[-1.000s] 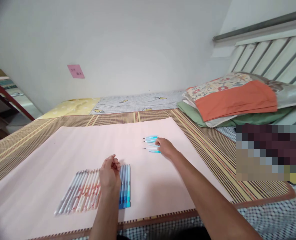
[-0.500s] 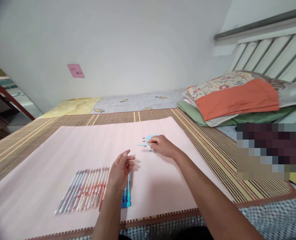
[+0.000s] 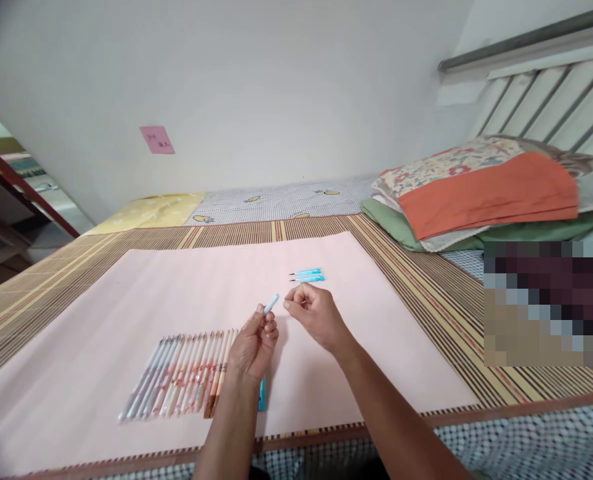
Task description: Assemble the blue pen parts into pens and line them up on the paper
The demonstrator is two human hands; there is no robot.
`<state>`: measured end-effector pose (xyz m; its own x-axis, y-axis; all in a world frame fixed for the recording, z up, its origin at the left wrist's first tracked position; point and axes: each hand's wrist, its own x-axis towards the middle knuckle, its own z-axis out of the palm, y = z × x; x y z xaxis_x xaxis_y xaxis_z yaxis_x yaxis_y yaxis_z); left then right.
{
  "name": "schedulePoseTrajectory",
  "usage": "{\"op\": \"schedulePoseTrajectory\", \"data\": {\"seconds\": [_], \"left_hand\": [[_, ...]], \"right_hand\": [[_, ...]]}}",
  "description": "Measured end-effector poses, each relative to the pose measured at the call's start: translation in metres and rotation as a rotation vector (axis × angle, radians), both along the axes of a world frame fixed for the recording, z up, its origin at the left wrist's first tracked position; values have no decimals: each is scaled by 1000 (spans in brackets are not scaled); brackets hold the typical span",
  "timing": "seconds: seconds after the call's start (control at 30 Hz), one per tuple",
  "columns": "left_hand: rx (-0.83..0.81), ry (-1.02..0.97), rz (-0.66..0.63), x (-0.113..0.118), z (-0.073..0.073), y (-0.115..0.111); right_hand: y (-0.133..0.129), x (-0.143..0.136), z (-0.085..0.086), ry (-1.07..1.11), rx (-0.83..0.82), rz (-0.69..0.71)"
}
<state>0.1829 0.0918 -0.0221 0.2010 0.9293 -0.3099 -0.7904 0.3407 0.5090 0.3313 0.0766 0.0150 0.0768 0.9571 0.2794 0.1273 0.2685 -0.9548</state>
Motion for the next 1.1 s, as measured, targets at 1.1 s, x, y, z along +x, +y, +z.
{"op": "schedulePoseTrajectory", "data": {"seconds": [1.1], "left_hand": [[-54,-333,36,-15,7,2]], "right_hand": [[80,88,-30,-701,-230,-124]]}}
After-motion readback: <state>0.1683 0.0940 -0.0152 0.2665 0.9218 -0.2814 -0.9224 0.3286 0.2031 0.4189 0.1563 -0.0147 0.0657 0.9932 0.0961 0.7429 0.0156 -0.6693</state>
